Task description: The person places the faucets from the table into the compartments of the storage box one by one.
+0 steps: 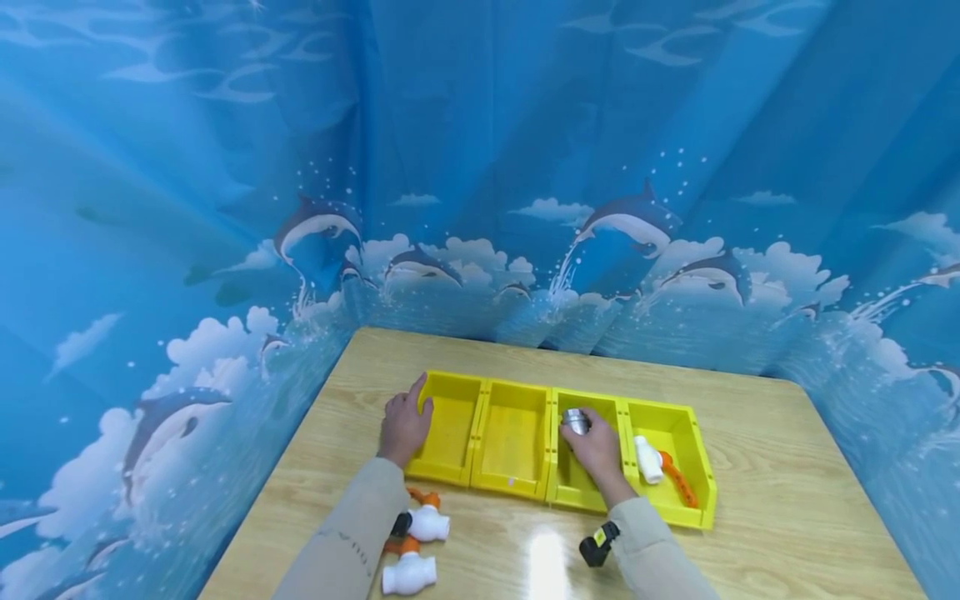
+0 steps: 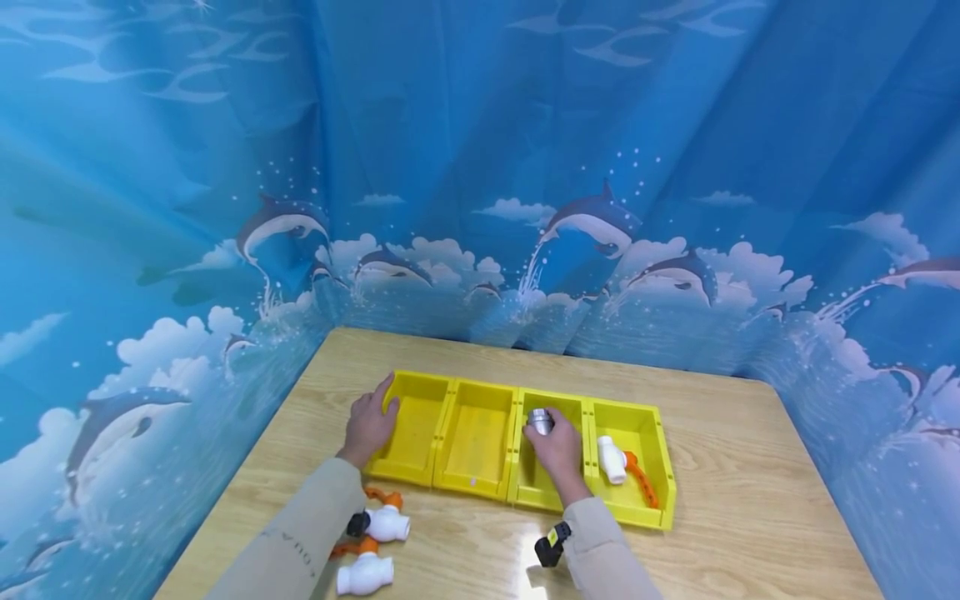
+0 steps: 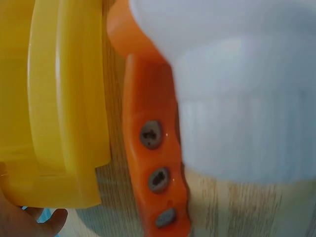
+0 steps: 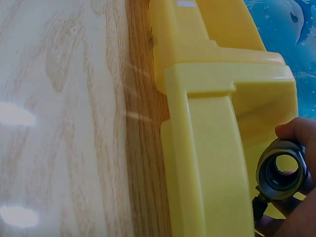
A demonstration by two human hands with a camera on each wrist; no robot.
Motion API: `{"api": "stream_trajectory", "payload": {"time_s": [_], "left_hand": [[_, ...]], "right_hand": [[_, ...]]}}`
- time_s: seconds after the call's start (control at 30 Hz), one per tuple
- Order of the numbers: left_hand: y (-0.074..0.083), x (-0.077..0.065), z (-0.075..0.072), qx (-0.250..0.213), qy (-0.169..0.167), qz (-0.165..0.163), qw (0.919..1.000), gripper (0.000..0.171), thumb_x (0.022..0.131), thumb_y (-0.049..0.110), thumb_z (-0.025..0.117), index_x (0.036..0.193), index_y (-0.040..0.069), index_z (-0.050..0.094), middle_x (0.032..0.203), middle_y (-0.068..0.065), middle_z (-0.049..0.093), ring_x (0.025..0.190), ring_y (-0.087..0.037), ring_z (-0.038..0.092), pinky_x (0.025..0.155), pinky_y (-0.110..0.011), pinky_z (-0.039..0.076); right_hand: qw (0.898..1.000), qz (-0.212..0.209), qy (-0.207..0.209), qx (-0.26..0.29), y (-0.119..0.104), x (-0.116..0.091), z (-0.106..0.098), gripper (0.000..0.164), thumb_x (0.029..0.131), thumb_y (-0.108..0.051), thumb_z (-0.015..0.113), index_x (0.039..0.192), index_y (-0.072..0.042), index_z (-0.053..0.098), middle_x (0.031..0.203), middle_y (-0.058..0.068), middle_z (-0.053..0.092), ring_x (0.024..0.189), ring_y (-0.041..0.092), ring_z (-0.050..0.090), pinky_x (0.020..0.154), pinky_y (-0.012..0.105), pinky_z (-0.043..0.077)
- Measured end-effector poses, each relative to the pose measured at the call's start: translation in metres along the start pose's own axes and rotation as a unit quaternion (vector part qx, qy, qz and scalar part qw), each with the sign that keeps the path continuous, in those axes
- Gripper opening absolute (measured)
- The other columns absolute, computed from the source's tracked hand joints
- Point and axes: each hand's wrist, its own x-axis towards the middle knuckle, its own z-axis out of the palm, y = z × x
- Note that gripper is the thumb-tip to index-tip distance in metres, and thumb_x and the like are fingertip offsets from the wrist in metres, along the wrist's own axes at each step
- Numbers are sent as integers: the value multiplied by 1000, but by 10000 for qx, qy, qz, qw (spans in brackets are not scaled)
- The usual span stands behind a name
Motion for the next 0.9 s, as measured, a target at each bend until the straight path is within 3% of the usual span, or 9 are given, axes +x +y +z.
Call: {"api": "stream_trajectory", "payload": {"time_s": [0.4, 0.9], "left_hand": [[1, -1, 0, 14, -79, -35, 10000, 53, 102, 35, 44, 153, 31, 29, 132, -20, 50, 123, -36, 44, 94, -57, 43], [0, 1, 2, 70, -42, -83, 9999, 54, 103, 35, 44, 154, 31, 28, 133, -19, 49, 124, -36, 43, 96, -56, 42]], "right_hand": [[9998, 103, -145, -72, 2, 5, 4, 59, 87, -23, 65, 135, 6, 48, 126, 29, 56, 104, 39, 58, 84, 50, 50], [9989, 157, -166, -397, -2, 5, 9, 56, 90, -16, 62, 137, 7, 41, 119, 31, 56, 94, 38, 59, 73, 47, 52]]}}
